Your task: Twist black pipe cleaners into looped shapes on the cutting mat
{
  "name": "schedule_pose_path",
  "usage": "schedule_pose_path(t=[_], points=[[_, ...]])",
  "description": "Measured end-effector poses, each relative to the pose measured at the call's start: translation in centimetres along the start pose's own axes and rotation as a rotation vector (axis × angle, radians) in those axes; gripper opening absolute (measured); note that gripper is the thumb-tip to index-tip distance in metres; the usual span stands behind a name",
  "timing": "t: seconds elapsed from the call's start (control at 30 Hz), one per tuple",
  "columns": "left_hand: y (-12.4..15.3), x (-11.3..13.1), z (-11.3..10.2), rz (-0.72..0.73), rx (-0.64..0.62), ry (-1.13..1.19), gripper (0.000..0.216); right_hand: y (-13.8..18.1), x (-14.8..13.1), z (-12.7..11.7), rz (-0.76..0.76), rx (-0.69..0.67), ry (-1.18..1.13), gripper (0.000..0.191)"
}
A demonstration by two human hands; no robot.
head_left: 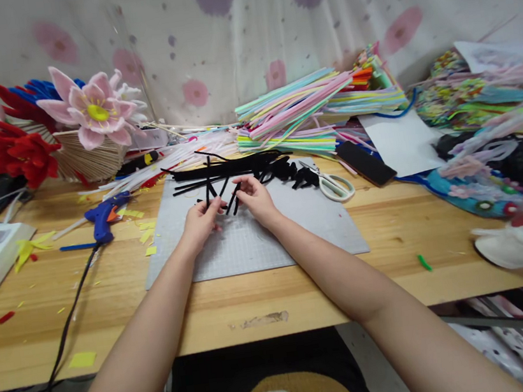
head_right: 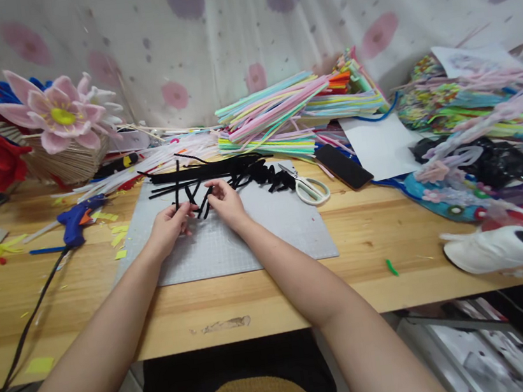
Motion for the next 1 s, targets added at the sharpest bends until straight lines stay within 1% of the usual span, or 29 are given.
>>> schedule_pose_path(t=[0.1,0.23,0.37,0.43,0.47,0.53,0.63,0.7,0.77,0.83,1.0], points=[[-0.2,0.0,0.0,0.017,-0.002,0.082,0.036,-0.1,-0.3,-0.4,-0.041,0.053,0.002,0.02],[-0.5,-0.2,-0.1,0.006,0.044,0.217,0.032,0.0,-1.5,-0.5,-0.148,0.09,-0.016,0.017],[-0.6,-0.3,0.0,-0.015,0.083,0.294,0.027,0.7,-2.9,0.1,-0.276,0.133,-0.013,0.019],[-0.5,-0.3,0.2,-0.055,0.081,0.345,0.024,1.0,-3.2,0.4,-0.302,0.151,0.002,0.022],[-0.5,-0.3,0.3,-0.083,0.065,0.384,0.022,1.0,-3.1,0.5,-0.291,0.152,0.006,0.022],[-0.5,-0.2,0.5,-0.138,0.016,0.477,0.017,0.8,-2.5,0.5,-0.22,0.152,-0.005,0.022],[-0.6,-0.1,0.5,-0.172,-0.033,0.587,0.013,0.2,-1.4,-0.1,-0.04,0.17,-0.061,0.02],[-0.6,0.0,0.4,-0.175,-0.047,0.609,0.014,-0.2,-0.9,-0.5,0.075,0.209,-0.095,0.019],[-0.6,-0.1,0.4,-0.171,-0.058,0.589,0.015,-0.4,-0.7,-0.8,0.146,0.246,-0.121,0.018],[-0.5,-0.2,0.4,-0.167,-0.066,0.541,0.014,-0.3,-0.8,-0.7,0.172,0.247,-0.14,0.018],[-0.3,0.0,0.6,-0.187,-0.021,0.454,0.012,0.2,-1.1,0.3,0.163,0.119,-0.13,0.018]])
Point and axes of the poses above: each hand's wrist, its own y-axis away from the middle knuckle, its own z-axis out of the palm, x = y × z, the point moved 2 cm from there along -y, towards the middle knuckle
